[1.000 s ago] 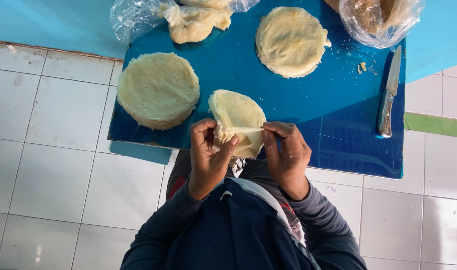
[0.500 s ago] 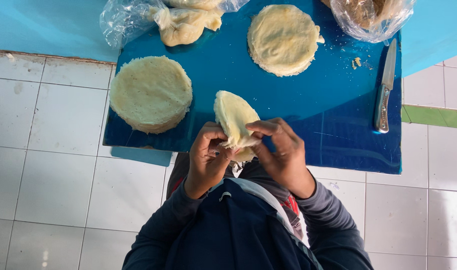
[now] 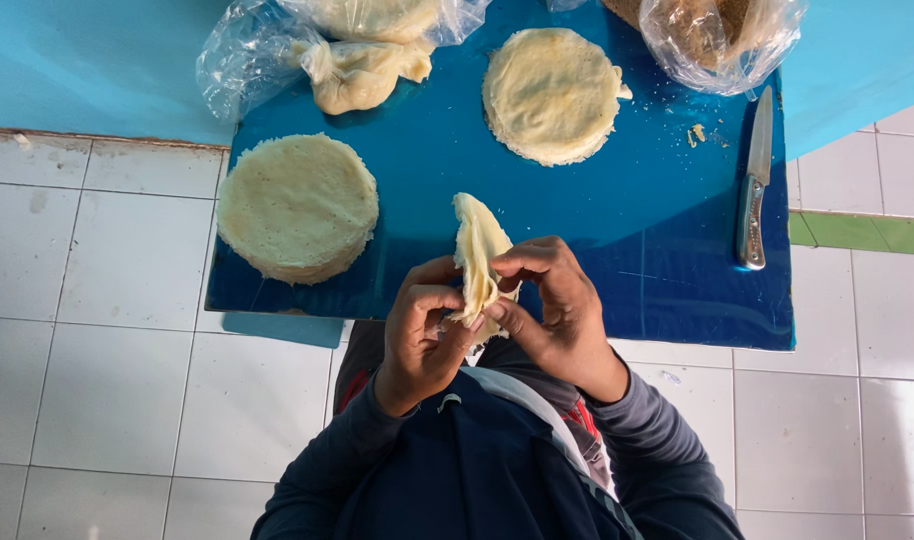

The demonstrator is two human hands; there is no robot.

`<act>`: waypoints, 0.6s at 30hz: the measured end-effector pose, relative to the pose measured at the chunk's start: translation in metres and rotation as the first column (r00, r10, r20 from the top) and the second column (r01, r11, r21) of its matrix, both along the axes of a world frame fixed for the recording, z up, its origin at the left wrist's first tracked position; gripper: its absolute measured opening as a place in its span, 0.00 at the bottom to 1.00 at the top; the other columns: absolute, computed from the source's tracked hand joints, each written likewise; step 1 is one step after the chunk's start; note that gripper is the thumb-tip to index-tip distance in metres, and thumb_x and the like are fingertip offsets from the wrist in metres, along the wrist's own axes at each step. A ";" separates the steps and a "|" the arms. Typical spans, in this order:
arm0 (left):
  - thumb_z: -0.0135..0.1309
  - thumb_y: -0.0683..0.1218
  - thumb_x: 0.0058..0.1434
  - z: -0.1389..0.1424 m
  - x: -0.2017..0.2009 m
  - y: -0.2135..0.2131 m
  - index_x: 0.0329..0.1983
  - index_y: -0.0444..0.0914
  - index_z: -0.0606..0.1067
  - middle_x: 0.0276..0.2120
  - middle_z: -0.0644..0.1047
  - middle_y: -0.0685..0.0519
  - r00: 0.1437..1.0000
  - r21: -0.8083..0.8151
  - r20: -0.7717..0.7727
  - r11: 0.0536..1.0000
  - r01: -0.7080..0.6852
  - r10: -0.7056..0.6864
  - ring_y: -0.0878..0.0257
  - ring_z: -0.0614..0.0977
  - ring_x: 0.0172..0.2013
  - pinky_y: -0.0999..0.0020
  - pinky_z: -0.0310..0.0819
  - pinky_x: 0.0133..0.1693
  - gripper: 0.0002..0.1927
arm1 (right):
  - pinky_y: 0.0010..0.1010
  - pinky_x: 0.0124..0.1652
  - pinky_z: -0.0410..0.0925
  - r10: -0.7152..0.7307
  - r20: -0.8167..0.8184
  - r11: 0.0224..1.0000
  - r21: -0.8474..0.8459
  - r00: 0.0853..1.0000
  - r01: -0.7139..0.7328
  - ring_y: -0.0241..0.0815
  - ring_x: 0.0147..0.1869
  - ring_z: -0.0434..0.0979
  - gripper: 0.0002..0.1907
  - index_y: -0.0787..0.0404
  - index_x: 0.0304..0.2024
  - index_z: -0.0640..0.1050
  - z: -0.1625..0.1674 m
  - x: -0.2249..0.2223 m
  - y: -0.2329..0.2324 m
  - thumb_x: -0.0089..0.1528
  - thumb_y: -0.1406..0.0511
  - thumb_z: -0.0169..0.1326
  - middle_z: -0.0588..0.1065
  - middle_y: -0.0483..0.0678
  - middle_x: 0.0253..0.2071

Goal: The person stretches a thin piece of dough by hand, pulling and rotating it until it widens, then lays the stretched sheet over a round dough base on the table and presses it down. They repeat this with additional dough pieces, occasionally repositioning the round bases on the blue board.

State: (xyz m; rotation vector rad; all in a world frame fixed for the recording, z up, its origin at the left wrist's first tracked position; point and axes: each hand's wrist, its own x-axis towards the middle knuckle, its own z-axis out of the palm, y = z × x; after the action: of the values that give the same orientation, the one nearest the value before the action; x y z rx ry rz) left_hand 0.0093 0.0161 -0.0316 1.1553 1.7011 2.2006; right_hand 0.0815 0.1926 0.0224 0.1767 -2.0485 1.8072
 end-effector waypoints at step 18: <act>0.59 0.44 0.71 -0.001 -0.007 -0.001 0.60 0.35 0.64 0.54 0.71 0.48 0.953 0.011 0.264 0.987 -0.160 0.151 0.66 0.75 0.52 0.70 0.74 0.56 0.21 | 0.24 0.47 0.66 0.076 0.172 0.976 -0.214 0.982 -0.038 0.32 0.47 0.70 0.10 0.63 0.51 0.75 -0.016 0.002 -0.005 0.70 0.65 0.54 0.71 0.43 0.47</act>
State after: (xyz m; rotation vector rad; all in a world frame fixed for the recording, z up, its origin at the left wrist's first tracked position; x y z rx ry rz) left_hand 0.0021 0.0156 -0.0328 0.7148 1.7000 2.3554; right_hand 0.0833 0.1877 0.0063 0.0128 -1.9678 2.1291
